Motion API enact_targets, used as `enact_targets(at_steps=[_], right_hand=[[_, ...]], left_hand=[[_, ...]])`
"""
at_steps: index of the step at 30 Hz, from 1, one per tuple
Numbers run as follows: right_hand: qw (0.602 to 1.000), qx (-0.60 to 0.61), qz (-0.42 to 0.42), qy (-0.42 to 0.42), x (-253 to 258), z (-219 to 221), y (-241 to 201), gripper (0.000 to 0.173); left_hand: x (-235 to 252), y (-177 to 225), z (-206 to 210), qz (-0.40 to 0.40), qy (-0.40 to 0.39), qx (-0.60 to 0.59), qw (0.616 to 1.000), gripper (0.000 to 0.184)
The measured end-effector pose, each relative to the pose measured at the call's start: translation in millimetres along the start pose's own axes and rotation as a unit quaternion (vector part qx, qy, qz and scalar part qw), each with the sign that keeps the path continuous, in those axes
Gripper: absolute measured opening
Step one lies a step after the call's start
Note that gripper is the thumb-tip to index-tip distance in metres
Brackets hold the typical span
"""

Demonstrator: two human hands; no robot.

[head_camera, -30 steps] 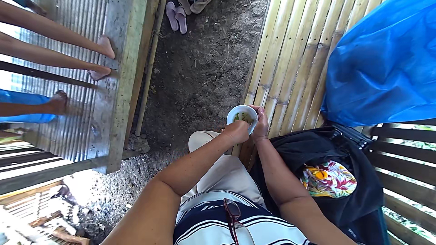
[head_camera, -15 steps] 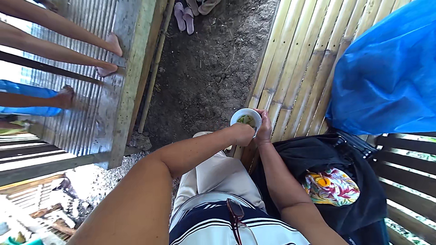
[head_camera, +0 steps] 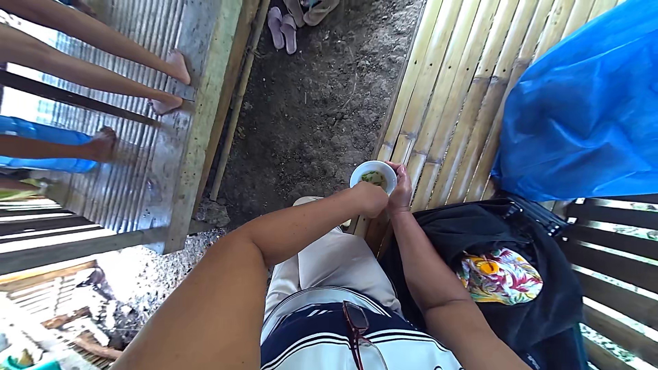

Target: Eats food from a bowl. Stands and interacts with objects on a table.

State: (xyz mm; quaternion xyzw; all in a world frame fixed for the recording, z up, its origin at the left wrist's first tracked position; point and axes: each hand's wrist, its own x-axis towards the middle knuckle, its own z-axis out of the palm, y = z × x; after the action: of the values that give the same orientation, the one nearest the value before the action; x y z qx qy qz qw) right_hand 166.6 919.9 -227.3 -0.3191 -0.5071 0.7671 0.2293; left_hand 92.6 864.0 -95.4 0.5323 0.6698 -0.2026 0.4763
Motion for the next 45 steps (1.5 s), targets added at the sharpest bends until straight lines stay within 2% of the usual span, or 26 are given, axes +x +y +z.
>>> enact_targets(at_steps=[6,9,11,15,17,19,26,39,45], right_hand=[[1.0,-0.001,-0.006,-0.017,1.3,-0.8,1.3,0.06],[1.0,-0.001,-0.011,-0.011,1.7,-1.0,1.7,0.06],[1.0,0.004,-0.005,-0.011,0.4,-1.0,0.2,0.059],[1.0,0.002,-0.011,-0.014,1.5,-1.2,1.9,0.058],[1.0,0.006,-0.012,-0.014,1.8,-1.1,1.5,0.059],[1.0,0.014,-0.006,-0.008,1.2,-0.8,0.8,0.059],[1.0,0.011,-0.009,-0.012,2.0,-1.1,2.9,0.059],[1.0,-0.01,-0.02,-0.015,3.1,-2.4,2.5,0.059],[0.999,-0.025,-0.019,-0.019,2.4,-2.2,3.1,0.059]], left_hand=[[-5.7,-24.8,6.2,-0.006,0.0,-0.043,0.999,0.013],[-2.4,-42.5,18.0,0.005,0.047,-0.147,0.988,0.016],[-5.8,-49.2,21.6,-0.02,0.071,-0.264,0.962,0.021],[-3.2,-56.6,32.6,-0.084,0.117,-0.462,0.875,0.022],[1.2,-55.5,34.2,-0.101,0.114,-0.511,0.846,0.021],[5.2,-50.3,33.2,-0.114,0.107,-0.529,0.834,0.02],[17.5,-36.4,24.7,-0.124,0.081,-0.477,0.866,0.019],[21.0,-26.4,31.7,-0.047,0.131,-0.349,0.927,0.02],[18.4,-14.9,24.5,-0.049,0.103,-0.272,0.955,0.014]])
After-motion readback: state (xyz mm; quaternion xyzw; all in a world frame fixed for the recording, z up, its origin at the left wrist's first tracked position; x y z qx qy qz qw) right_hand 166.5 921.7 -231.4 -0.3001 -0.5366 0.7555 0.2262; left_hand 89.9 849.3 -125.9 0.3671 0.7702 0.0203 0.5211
